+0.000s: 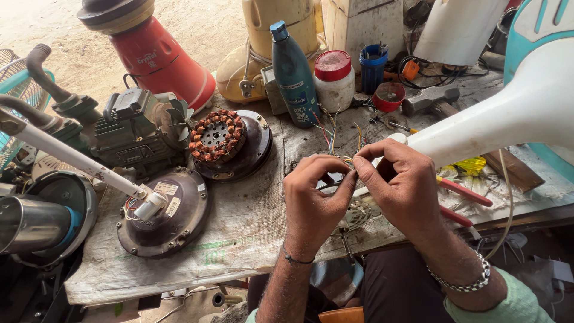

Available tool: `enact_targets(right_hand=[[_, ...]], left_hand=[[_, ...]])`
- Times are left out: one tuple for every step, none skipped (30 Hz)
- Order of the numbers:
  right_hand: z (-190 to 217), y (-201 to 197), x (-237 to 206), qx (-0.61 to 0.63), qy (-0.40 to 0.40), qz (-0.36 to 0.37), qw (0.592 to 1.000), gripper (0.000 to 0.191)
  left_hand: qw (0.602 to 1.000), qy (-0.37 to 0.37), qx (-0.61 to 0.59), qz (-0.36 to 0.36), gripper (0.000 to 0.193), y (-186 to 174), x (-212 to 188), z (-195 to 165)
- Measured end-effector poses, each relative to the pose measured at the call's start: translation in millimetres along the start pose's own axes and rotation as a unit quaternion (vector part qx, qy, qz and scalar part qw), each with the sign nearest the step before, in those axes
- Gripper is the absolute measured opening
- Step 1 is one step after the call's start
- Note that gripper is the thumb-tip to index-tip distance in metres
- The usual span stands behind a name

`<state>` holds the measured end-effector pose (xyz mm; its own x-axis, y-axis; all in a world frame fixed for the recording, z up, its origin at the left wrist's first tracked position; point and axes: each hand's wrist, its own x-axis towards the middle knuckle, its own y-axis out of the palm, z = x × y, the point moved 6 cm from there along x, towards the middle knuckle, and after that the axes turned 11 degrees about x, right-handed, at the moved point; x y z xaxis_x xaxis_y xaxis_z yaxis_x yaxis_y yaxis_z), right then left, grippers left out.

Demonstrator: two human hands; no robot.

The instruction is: The person disassembles a fan motor, strips and twists wires, and wraps connections with electrical tape. The person uses a screwdriver to remove screws, pliers to strip wire insulation, and electrical tape to insulate the connections.

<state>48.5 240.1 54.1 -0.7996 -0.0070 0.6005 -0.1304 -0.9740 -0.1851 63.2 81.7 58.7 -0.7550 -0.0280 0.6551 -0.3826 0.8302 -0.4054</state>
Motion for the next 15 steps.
enact_targets(right_hand=[[-3.3,-0.5,0.1,0.009,0.023,0.001,1.000,0.014],[-6.6,-1.3,0.0,0.017,0.047,0.002,0.999,0.014],[-8.1,-2.6,-0.1,0.027,0.056,0.002,0.998,0.015],[-9.6,-3.9,-0.2,0.037,0.065,0.002,0.997,0.015],[-11.1,-4.8,-0.6,0.046,0.075,0.003,0.996,0.015],[-10.6,-5.3,-0.7,0.048,0.066,0.005,0.997,0.015],[-10.1,-5.5,-1.2,0.051,0.058,0.008,0.997,0.015],[-9.7,-5.3,-1.6,0.053,0.049,0.010,0.997,0.016],[-10.6,-5.0,-2.3,0.052,0.049,0.009,0.997,0.016],[-11.3,-4.4,-3.0,0.051,0.049,0.008,0.997,0.016],[-12.1,-3.9,-3.4,0.050,0.050,0.006,0.997,0.016],[-14.3,-2.4,-3.8,0.077,0.064,0.012,0.995,0.016],[-16.3,-1.4,-3.5,0.104,0.077,0.017,0.991,0.016],[-18.0,-0.7,-3.4,0.131,0.090,0.022,0.987,0.016],[-18.9,-1.6,-2.9,0.122,0.098,0.022,0.987,0.016]], left_hand=[[1.000,0.000,0.010,-0.011,0.019,-2.1,-0.2,-0.6],[1.000,0.000,0.020,-0.022,0.026,-4.0,-0.8,-1.1],[0.999,0.000,0.030,-0.033,0.033,-5.8,-1.1,-1.4],[0.999,0.018,0.036,-0.028,0.035,-5.7,-1.1,-3.3],[0.998,0.034,0.040,-0.024,0.037,-5.2,-1.5,-4.9],[0.998,0.051,0.045,-0.019,0.039,-4.4,-2.0,-6.5],[0.998,0.041,0.039,-0.009,0.038,-2.7,-2.0,-4.8],[0.999,0.032,0.034,0.001,0.037,-0.8,-1.6,-3.0],[0.999,0.024,0.028,0.011,0.036,1.0,-1.1,-1.3],[0.999,0.024,0.026,0.010,0.033,1.5,-1.2,-0.8],[0.999,0.024,0.023,0.009,0.031,1.9,-2.0,-0.6],[0.999,0.022,0.021,0.009,0.029,2.0,-3.1,-0.4],[0.999,0.030,0.021,0.010,0.026,2.2,-3.8,-1.0],[0.999,0.037,0.022,0.012,0.022,2.2,-4.4,-1.6],[0.999,0.045,0.023,0.013,0.019,2.4,-4.9,-2.1]])
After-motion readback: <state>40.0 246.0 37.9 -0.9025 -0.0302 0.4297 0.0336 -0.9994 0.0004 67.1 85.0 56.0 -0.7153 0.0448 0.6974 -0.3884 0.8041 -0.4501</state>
